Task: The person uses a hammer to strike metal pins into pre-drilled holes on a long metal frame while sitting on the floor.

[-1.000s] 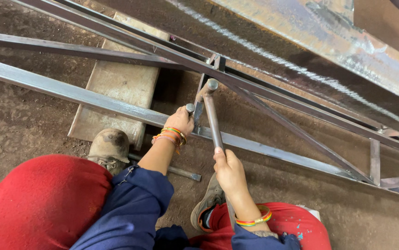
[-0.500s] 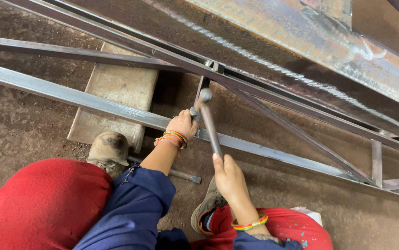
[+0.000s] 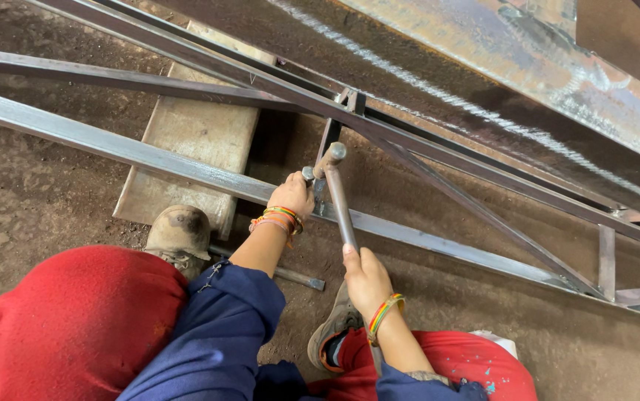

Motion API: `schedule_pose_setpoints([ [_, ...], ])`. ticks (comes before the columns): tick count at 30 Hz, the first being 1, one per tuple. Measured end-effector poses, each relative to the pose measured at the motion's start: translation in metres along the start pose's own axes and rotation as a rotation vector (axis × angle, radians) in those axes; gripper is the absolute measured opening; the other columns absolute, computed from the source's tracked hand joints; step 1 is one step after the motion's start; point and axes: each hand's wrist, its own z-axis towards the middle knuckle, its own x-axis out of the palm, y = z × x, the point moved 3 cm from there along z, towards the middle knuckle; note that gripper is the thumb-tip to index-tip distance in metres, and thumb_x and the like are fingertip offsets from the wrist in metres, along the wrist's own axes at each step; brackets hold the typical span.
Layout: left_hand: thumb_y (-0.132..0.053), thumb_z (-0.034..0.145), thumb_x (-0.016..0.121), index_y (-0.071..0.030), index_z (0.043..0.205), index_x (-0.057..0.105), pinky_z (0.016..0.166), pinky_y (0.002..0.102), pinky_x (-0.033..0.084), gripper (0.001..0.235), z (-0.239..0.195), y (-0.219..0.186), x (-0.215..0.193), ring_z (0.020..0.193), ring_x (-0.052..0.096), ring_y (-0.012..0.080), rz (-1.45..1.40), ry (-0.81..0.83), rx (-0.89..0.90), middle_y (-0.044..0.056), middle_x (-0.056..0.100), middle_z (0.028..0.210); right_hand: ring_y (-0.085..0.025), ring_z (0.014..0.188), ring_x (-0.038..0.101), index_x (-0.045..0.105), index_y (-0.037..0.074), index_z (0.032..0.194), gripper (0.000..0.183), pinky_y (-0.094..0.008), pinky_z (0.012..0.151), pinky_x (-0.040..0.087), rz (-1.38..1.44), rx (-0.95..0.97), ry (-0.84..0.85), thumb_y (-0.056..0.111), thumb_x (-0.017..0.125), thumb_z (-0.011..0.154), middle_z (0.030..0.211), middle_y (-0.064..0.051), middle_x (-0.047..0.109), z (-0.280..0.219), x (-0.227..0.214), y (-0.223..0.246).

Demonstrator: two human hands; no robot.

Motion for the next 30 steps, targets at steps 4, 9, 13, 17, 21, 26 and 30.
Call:
schedule_pose_setpoints([
  [4, -0.027, 0.094, 0.055, -0.002, 0.117, 0.057, 0.095, 0.052, 0.051, 0.034, 0.002, -0.001, -0.012, 0.109, 0.065, 0.0447, 0.000, 0.017, -0.041, 0.023, 0.064, 0.125, -0.013, 0.052, 0.052, 0.064, 0.002, 0.090, 0.049, -0.033, 0.051, 0.043, 0.087, 0.027, -0.030, 0.047, 0.048, 0.102, 0.059, -0.004, 0.055, -0.007, -0.005, 0.013],
  [9, -0.029, 0.094, 0.056, -0.001, 0.117, 0.057, 0.096, 0.051, 0.052, 0.036, 0.008, -0.004, -0.019, 0.109, 0.066, 0.0438, 0.024, 0.015, -0.139, 0.024, 0.064, 0.124, -0.008, 0.050, 0.044, 0.063, 0.002, 0.093, 0.047, -0.028, 0.045, 0.037, 0.392, -0.043, -0.031, 0.046, 0.050, 0.102, 0.059, 0.000, 0.049, -0.016, -0.016, 0.029],
  [13, -0.025, 0.092, 0.055, -0.002, 0.113, 0.057, 0.094, 0.052, 0.052, 0.031, 0.011, -0.005, -0.007, 0.106, 0.066, 0.0448, 0.048, 0.003, -0.075, 0.024, 0.064, 0.123, -0.007, 0.050, 0.045, 0.062, 0.003, 0.090, 0.047, -0.027, 0.045, 0.039, 0.355, -0.114, -0.108, 0.047, 0.050, 0.102, 0.059, 0.000, 0.050, -0.013, -0.017, 0.025],
  [17, -0.023, 0.093, 0.054, -0.001, 0.112, 0.056, 0.093, 0.052, 0.053, 0.029, 0.015, 0.005, 0.004, 0.105, 0.067, 0.0453, 0.045, -0.002, -0.070, 0.026, 0.064, 0.121, -0.006, 0.052, 0.053, 0.060, 0.003, 0.085, 0.049, -0.024, 0.050, 0.042, -0.021, -0.142, -0.100, 0.046, 0.050, 0.105, 0.061, 0.001, 0.058, 0.003, -0.006, 0.020],
  [21, -0.023, 0.093, 0.054, 0.000, 0.113, 0.055, 0.093, 0.052, 0.053, 0.030, 0.016, 0.006, 0.009, 0.103, 0.067, 0.0455, 0.060, -0.003, -0.042, 0.027, 0.064, 0.121, -0.014, 0.052, 0.049, 0.061, 0.003, 0.088, 0.044, -0.033, 0.049, 0.040, 0.217, 0.103, 0.003, 0.044, 0.053, 0.102, 0.062, -0.003, 0.054, 0.003, -0.004, 0.010],
  [26, -0.024, 0.094, 0.054, -0.001, 0.112, 0.056, 0.093, 0.052, 0.053, 0.029, 0.009, 0.007, 0.008, 0.104, 0.068, 0.0448, 0.040, -0.007, -0.070, 0.025, 0.064, 0.121, -0.012, 0.054, 0.046, 0.058, 0.003, 0.090, 0.044, -0.032, 0.048, 0.038, 0.336, -0.096, -0.116, 0.044, 0.051, 0.104, 0.063, -0.001, 0.051, -0.007, -0.018, 0.015],
  [30, -0.024, 0.094, 0.055, -0.001, 0.113, 0.055, 0.093, 0.052, 0.052, 0.030, 0.011, 0.004, 0.004, 0.105, 0.067, 0.0449, 0.046, -0.001, -0.057, 0.026, 0.064, 0.121, -0.007, 0.051, 0.052, 0.055, 0.005, 0.084, 0.047, -0.025, 0.048, 0.043, 0.040, -0.153, -0.033, 0.046, 0.050, 0.105, 0.062, 0.001, 0.055, -0.002, -0.007, 0.019],
])
